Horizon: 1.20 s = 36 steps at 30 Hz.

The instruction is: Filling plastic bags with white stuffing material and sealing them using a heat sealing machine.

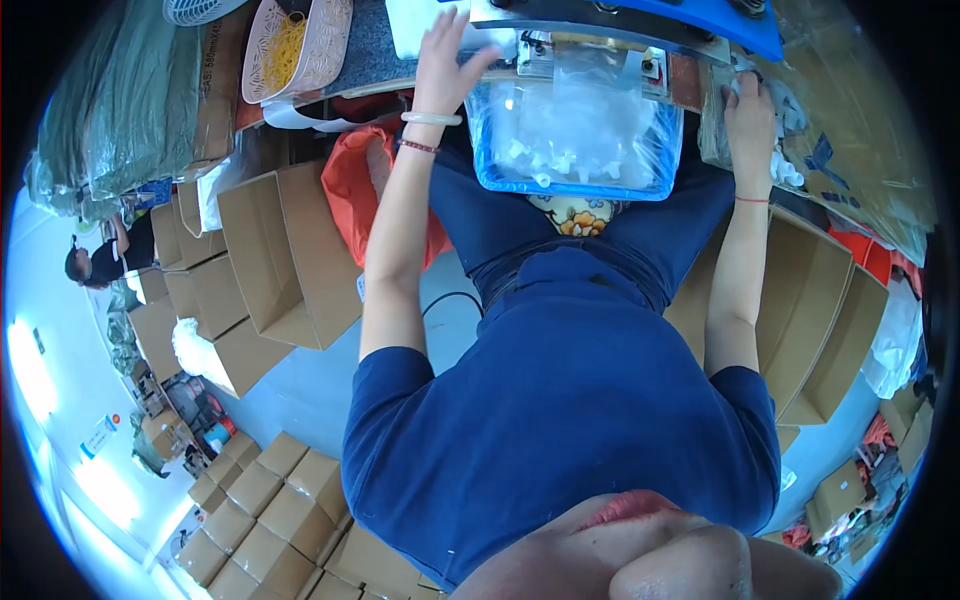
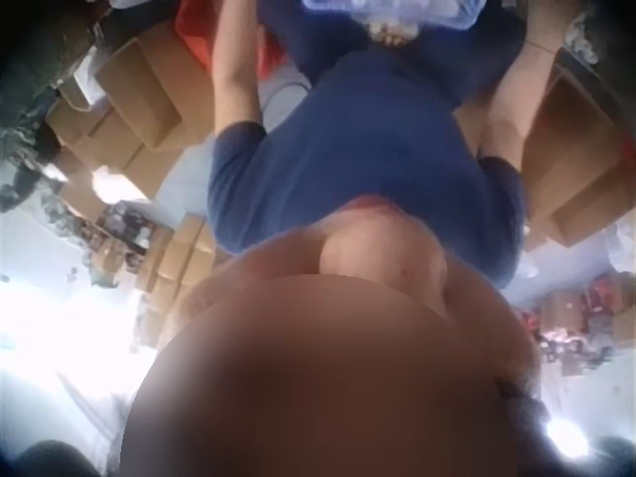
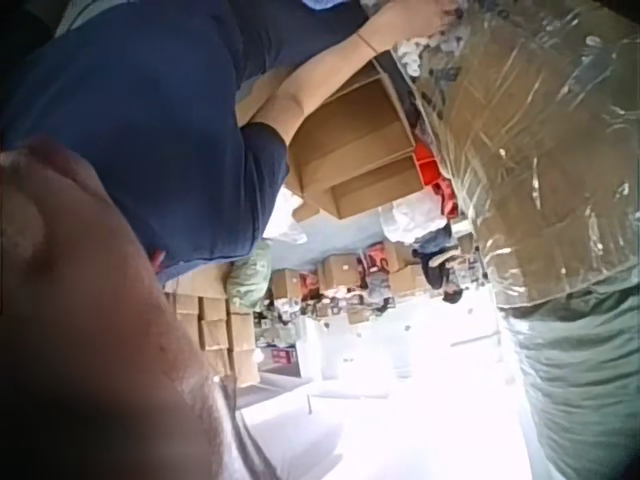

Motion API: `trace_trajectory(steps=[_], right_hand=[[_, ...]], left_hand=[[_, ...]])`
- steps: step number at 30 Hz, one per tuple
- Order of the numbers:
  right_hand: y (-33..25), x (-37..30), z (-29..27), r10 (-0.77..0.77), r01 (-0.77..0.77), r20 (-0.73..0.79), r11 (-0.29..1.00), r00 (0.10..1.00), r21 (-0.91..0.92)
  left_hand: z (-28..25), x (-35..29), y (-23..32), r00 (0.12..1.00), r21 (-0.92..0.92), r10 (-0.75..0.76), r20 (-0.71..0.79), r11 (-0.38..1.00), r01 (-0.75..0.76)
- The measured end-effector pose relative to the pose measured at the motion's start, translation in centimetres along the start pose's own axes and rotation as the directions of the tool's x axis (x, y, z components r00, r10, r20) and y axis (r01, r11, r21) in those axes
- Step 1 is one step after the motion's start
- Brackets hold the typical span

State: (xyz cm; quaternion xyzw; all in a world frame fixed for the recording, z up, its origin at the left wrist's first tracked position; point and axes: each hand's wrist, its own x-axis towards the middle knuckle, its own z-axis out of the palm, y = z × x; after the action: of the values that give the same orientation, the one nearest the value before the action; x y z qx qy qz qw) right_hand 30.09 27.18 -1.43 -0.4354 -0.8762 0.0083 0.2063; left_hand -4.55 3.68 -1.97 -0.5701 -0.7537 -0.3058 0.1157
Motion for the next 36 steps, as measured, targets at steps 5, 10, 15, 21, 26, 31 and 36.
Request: trace_trajectory(steps=[5,10,15,21,26,31,36], right_hand=[[-1.0,-2.1,-4.7,0.202,-0.200,0.032,0.910,0.979,0.363],[-8.6,-5.5,-7.8,-0.170,-0.027,0.173,0.634,0.970,0.773],[-13.9,-4.3,-11.1,-0.160,0.001,0.099,0.530,0.982,0.848],[-14.2,-1.9,-11.7,-0.323,0.172,0.051,0.623,0.945,0.763],[-12.0,0.2,-9.8,-0.579,0.258,0.314,0.698,0.753,0.668],[-11.0,0.1,-7.6,-0.122,-0.079,0.343,0.852,0.931,0.517],[-1.1,0.1,-1.9,0.111,-0.105,-0.084,0.992,0.990,0.070]], left_hand=[[-0.4,-4.6,-1.4,0.997,0.009,-0.045,0.069,0.999,0.044],[-4.6,-2.8,4.5,0.879,-0.420,-0.402,0.257,0.773,0.476],[-6.7,-2.5,9.2,0.810,-0.592,-0.368,0.456,0.555,0.585],[-6.2,-2.0,11.4,0.795,-0.611,-0.214,0.567,0.539,0.580],[-4.3,-2.3,10.7,0.543,-0.553,0.109,0.833,0.187,0.812],[0.8,-2.7,9.2,0.495,-0.462,0.014,0.869,-0.341,0.819],[3.1,0.2,10.0,0.473,-0.430,-0.025,0.881,-0.464,0.775]])
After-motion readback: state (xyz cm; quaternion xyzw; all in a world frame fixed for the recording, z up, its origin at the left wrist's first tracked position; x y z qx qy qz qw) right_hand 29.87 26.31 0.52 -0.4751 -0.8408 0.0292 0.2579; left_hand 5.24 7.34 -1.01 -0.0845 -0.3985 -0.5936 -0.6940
